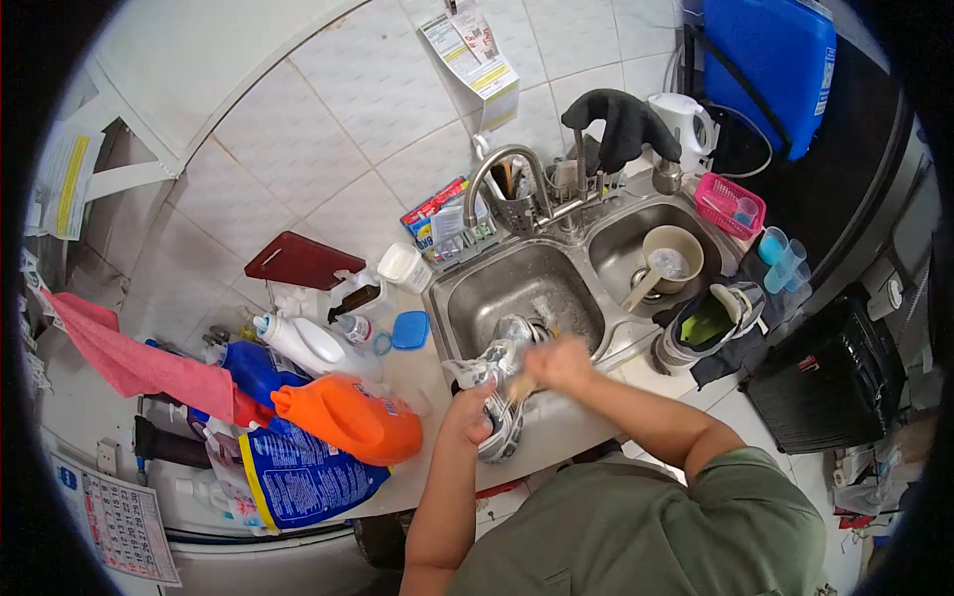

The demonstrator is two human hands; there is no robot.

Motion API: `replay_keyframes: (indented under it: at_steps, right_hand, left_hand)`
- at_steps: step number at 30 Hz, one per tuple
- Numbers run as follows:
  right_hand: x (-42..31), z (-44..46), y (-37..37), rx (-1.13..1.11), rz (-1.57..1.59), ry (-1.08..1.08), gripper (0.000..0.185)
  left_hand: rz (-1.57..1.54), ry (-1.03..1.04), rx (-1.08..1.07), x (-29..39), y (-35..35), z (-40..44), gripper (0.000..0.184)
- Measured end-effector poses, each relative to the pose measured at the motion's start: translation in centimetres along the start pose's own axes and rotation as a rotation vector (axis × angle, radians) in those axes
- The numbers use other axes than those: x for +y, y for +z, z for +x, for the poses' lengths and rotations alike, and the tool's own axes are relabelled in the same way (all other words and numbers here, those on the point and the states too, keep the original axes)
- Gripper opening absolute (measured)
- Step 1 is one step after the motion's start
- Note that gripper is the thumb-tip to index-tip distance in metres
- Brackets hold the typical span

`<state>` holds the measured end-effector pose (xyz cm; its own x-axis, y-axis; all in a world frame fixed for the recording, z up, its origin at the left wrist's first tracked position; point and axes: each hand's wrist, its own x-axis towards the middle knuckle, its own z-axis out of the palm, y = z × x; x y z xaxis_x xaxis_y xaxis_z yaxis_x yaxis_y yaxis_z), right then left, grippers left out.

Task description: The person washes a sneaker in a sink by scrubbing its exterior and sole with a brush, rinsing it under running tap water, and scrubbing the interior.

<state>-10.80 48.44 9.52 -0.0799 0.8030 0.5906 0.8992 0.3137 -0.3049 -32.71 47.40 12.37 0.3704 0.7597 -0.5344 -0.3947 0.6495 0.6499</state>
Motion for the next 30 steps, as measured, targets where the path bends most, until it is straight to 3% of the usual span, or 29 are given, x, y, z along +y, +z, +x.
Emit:
replay_keyframes:
  at_steps: [1, 4, 5, 8, 9, 12, 13, 16, 17, 18, 20, 23, 26, 29, 30]
  right_hand:
    - [0.7, 0.5, 0.4, 0.012, -0.156, 0.010, 0.037]
    - [-0.9, 0.2, -1.1, 0.054, 0.060, -0.289, 0.031]
    - [-2.4, 0.2, -2.0, 0.169, 0.372, -0.354, 0.030]
    - [1.3, 1.2, -0.1, 0.189, -0.082, -0.211, 0.036]
    - [1.9, 1.0, 0.3, 0.120, -0.023, -0.066, 0.040]
    - [-2.3, 0.0, -2.4, 0.115, 0.351, -0.336, 0.041]
    - [-1.0, -0.2, -1.5, 0.066, 0.293, -0.430, 0.036]
    - [3.0, 0.1, 1.9, -0.018, 0.210, 0.230, 0.026]
    - [2.3, -1.0, 2.2, -0.054, -0.057, 0.022, 0.024]
    - [1.3, -2.0, 2.7, 0.005, 0.225, -0.018, 0.031]
    - [1.0, -2.5, 1.3, -0.132, 0.272, -0.158, 0.044]
    - [5.5, 1.5, 0.0, -0.366, 0.093, 0.658, 0.057]
    - [8.2, 2.5, -0.5, -0.346, 0.366, 0.767, 0.067]
    - [5.3, 2.2, -0.5, -0.313, 0.590, 0.584, 0.061]
    - [4.0, 1.9, -0.4, -0.316, 0.636, 0.514, 0.059]
  left_hand:
    - [-0.013, -0.019, -0.008, 0.1, 0.5, -0.6, 0.029]
    - [-0.117, -0.057, 0.005, -0.5, -0.2, 0.9, 0.028]
    - [-0.116, -0.107, 0.001, -0.3, 0.2, 0.5, 0.027]
    - [-0.078, -0.072, -0.021, -1.0, -0.5, 1.4, 0.029]
    - [-0.091, -0.094, -0.020, -0.5, 0.6, 0.8, 0.030]
    - [-0.043, -0.164, -0.023, -0.2, 1.1, 0.5, 0.032]
    - [-0.026, -0.148, 0.003, -0.6, 0.7, 0.8, 0.031]
    - [-0.019, -0.128, 0.027, -1.8, -0.6, 1.4, 0.031]
    - [-0.042, -0.136, -0.007, -1.6, -0.6, 1.4, 0.032]
    - [-0.064, -0.141, -0.039, -1.1, -0.3, 1.4, 0.032]
    - [0.037, -0.105, 0.034, -1.0, 1.3, -0.1, 0.034]
    - [0.247, 0.000, 0.094, -2.6, -0.7, 0.9, 0.035]
    - [0.168, -0.028, -0.002, -2.4, 0.9, 0.0, 0.056]
    - [-0.427, 0.108, -0.096, 0.2, 4.3, -2.8, 0.067]
    - [-0.439, 0.087, -0.005, 0.3, 4.3, -2.4, 0.067]
